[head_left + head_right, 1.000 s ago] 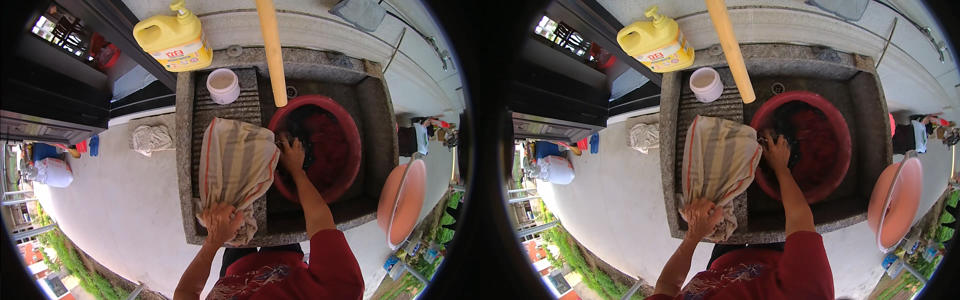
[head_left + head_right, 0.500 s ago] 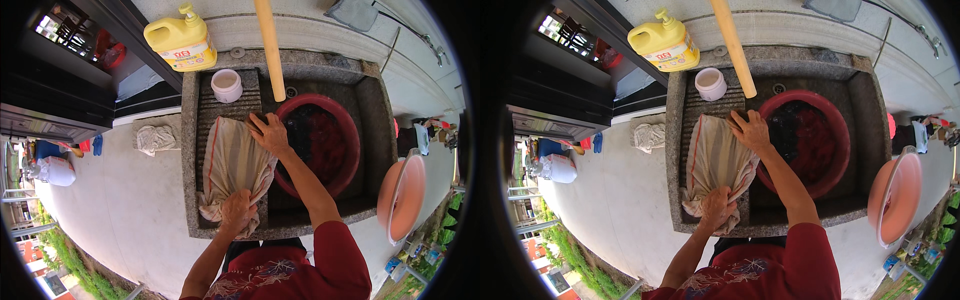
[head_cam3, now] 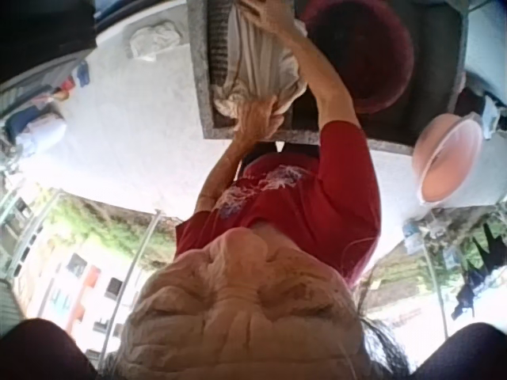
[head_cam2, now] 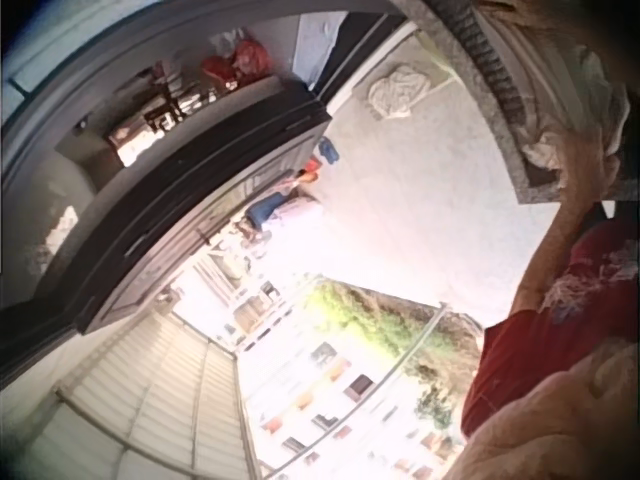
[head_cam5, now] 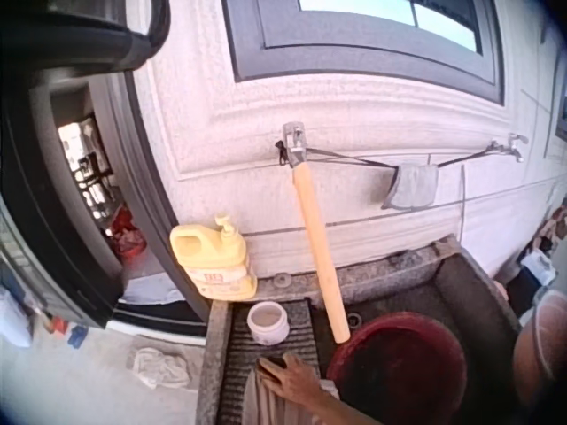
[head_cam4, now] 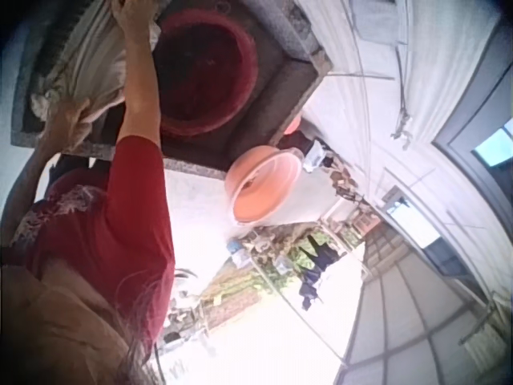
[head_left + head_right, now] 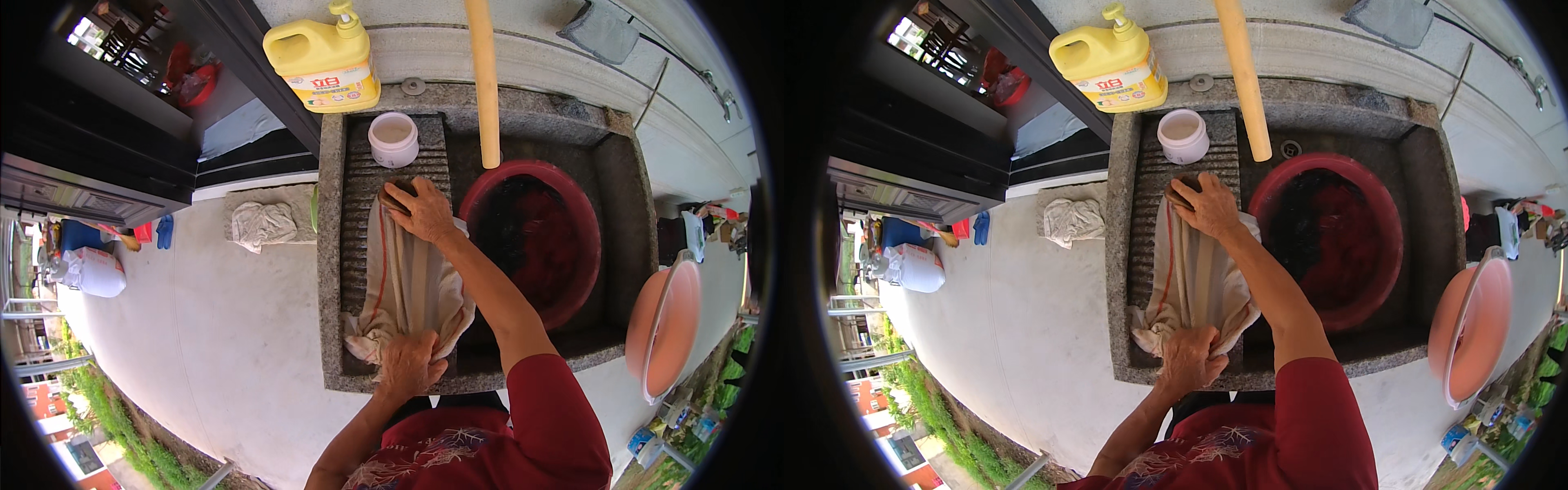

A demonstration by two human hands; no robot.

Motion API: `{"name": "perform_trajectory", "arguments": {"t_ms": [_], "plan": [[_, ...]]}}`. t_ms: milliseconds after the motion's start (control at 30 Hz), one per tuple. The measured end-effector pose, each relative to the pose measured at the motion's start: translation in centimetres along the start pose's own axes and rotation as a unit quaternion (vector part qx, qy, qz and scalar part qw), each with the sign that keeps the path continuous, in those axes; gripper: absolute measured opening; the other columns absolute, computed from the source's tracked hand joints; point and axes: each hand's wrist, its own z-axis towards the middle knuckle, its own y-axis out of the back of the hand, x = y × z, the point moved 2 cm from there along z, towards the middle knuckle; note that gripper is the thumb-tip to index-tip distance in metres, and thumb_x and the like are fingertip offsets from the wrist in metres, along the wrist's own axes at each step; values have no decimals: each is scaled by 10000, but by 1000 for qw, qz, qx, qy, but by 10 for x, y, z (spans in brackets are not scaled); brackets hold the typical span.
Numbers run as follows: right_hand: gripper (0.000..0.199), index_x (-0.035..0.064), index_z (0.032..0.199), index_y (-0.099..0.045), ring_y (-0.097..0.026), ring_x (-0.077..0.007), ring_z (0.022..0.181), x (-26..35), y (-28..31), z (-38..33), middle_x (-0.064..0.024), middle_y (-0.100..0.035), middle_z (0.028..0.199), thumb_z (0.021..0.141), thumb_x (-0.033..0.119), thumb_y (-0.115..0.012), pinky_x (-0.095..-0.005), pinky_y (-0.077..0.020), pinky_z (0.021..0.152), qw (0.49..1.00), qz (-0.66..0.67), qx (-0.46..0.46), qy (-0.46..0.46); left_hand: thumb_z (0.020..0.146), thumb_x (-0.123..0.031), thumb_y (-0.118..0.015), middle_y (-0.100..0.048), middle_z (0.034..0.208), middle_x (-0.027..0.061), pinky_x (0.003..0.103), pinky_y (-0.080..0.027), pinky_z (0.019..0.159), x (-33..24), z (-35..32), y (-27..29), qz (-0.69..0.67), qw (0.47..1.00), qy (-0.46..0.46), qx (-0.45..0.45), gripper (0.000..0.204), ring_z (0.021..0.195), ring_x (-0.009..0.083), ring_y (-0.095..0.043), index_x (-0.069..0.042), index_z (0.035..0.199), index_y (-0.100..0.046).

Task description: The person washes clothes by hand in an outdoor stone washbasin. They scrub a red garment on the washboard, rinse it in a pink basin, wring it out, and place it in a separate pink bucket. They repeat the process with a beige garment.

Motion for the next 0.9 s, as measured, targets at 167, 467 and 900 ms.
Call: {"name": "perform_trajectory", "arguments": {"t_ms": [167,467,900], "plan": [[579,258,1267,-549,-520,-283,833,62,29,-52,-108,-457,954,719,279,-738,-402,-476,698,978,164,106,77,618,-180,-727,-557,618,127,431,-444,543,11,5,0,37,998,-53,-12,347,579,323,-581,-53,825,-479],[509,228,1247,-558,-516,-311,921,-15,-6,5,-114,-461,954,764,314,-691,-416,-490,738,981,16,-53,-187,647,-215,-739,-570,640,111,438,-453,568,12,10,-13,79,993,54,70,344,605,327,-588,-56,836,-499],[575,206,1295,-503,-546,-351,898,-98,24,-159,-149,-514,1052,755,287,-682,-429,-477,726,960,-172,78,-207,685,-361,-772,-582,951,111,393,-435,789,50,47,9,40,986,161,17,462,936,289,-552,-55,972,-577]]}}
